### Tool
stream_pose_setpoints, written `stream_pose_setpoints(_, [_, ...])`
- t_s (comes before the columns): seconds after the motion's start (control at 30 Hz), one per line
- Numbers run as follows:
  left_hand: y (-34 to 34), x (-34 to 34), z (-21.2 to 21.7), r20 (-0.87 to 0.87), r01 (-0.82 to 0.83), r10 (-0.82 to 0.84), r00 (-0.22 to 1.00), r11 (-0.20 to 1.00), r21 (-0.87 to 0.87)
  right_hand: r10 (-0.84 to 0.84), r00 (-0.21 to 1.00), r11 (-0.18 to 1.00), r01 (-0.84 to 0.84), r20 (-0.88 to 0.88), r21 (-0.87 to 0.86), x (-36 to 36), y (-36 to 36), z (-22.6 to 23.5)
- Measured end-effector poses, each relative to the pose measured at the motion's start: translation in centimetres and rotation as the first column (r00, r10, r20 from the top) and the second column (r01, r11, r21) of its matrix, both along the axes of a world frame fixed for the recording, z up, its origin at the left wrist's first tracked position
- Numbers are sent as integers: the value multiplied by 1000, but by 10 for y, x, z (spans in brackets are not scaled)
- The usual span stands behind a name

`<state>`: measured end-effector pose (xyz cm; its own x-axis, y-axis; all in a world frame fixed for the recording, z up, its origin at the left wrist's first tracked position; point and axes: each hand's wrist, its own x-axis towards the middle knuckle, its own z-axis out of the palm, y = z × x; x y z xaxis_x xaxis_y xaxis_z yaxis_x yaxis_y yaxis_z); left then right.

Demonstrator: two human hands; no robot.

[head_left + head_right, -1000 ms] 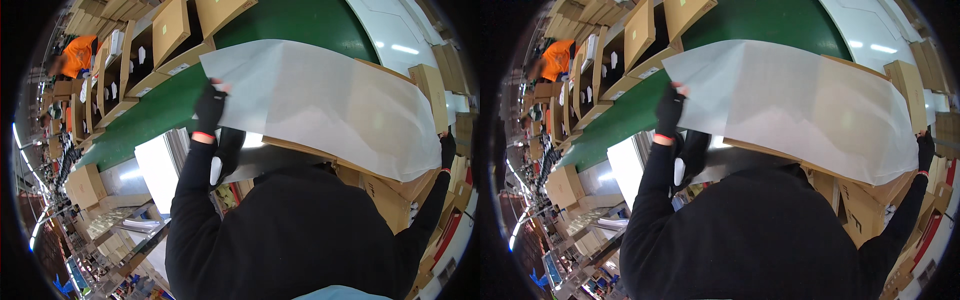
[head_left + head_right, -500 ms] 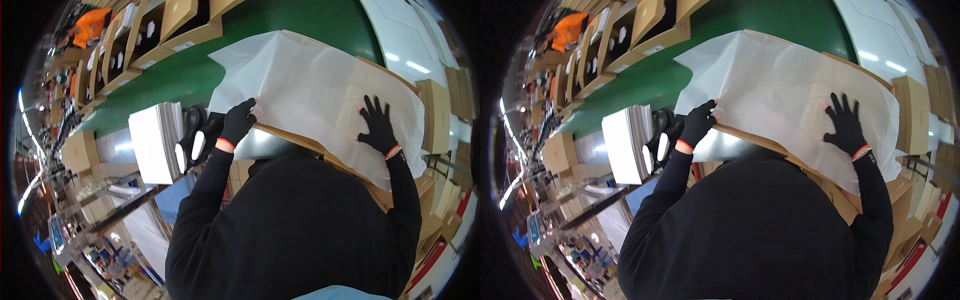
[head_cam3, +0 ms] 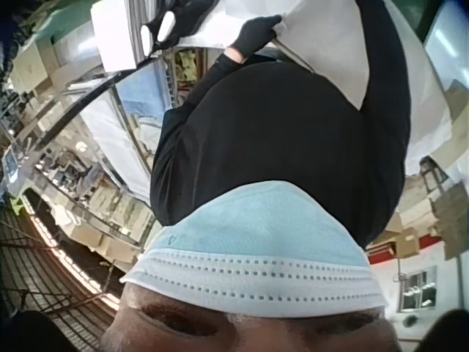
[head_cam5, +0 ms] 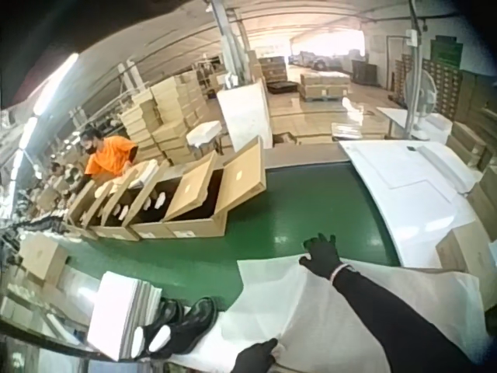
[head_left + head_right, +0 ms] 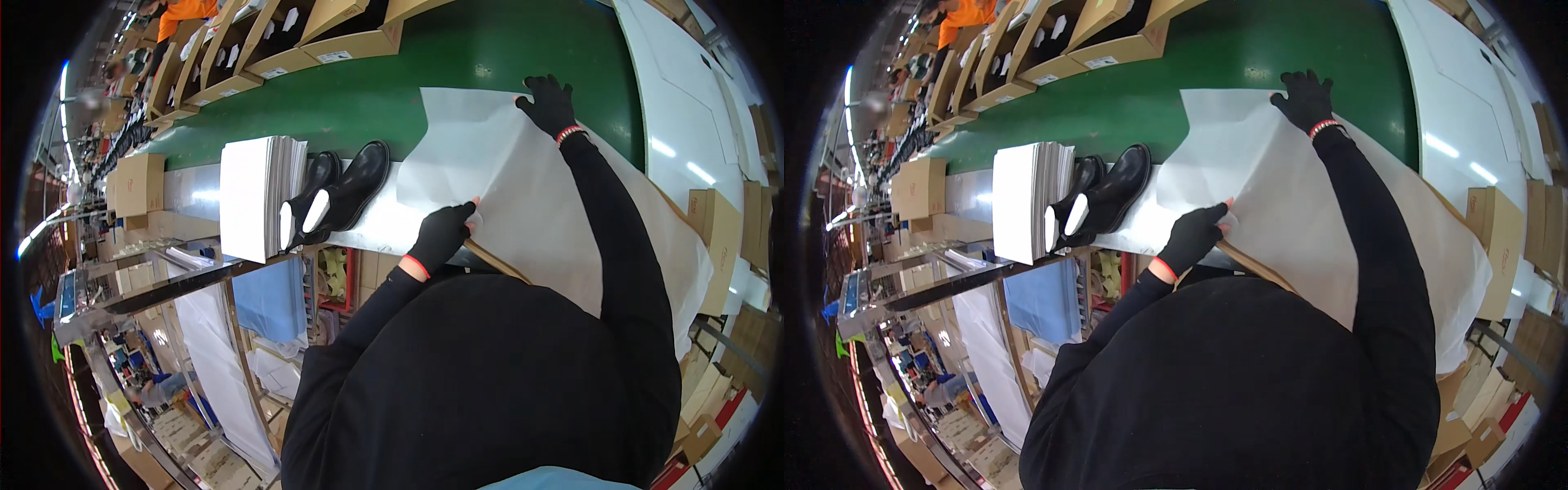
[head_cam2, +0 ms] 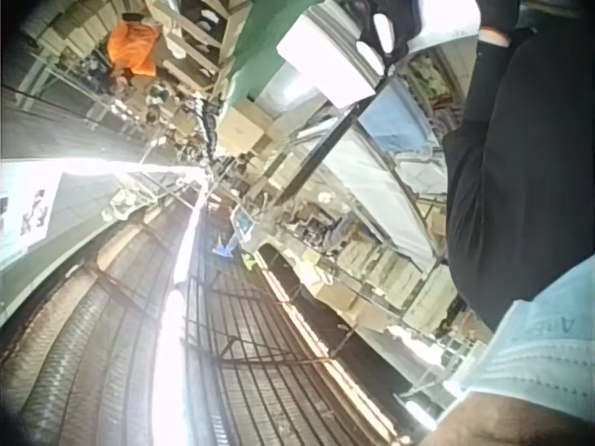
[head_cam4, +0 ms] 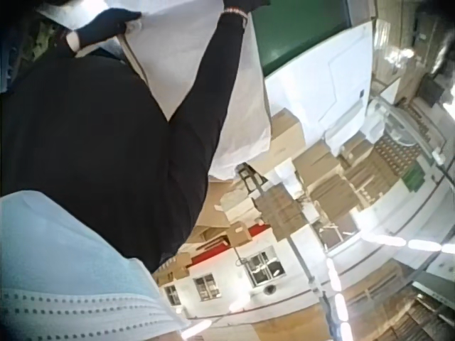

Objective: The person packs black shoes into cardboard boxes on a conveyor belt. They line the boxes with white tissue paper, place the shoes inside, add white stuffing material, and cover the contents with more tissue paper before closing the box lids.

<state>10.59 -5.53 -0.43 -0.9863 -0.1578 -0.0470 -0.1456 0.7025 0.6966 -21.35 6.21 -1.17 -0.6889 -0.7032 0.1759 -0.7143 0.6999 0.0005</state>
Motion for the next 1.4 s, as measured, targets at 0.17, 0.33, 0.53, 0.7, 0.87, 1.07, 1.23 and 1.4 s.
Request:
stream_pose_setpoints(0.17, [7,28,4,90,-15,26,996,993,-118,-103,904,993,114,416,-1,-47,-4,-49])
stream_pose_setpoints(0.33, [13,35,-4,-11,-95,95,995,995,-21,236,971,934,-237,-37,-266,2,8,-6])
stream_pose_setpoints(0.53, [18,27,-7,16,-124,123,992,984,129,183,932,967,-227,313,112,93,95,-32])
stream_pose_setpoints(0.7, [24,10,2,100,-85,71,992,987,139,-95,919,928,-56,382,367,78,71,-72])
stream_pose_setpoints(0.87, [26,29,-4,280,-175,73,957,916,361,-149,905,888,-54,398,456,99,70,-57])
stream_pose_setpoints(1.07, [30,44,-10,239,-170,62,969,870,464,-136,890,871,-102,435,481,157,90,-70])
stream_pose_setpoints(1.23, [0,73,26,216,-459,407,888,743,487,-144,890,897,-67,432,437,175,94,-69])
stream_pose_setpoints(1.4, [-138,163,-9,-407,-839,851,332,464,285,39,965,974,-95,259,206,192,106,-111])
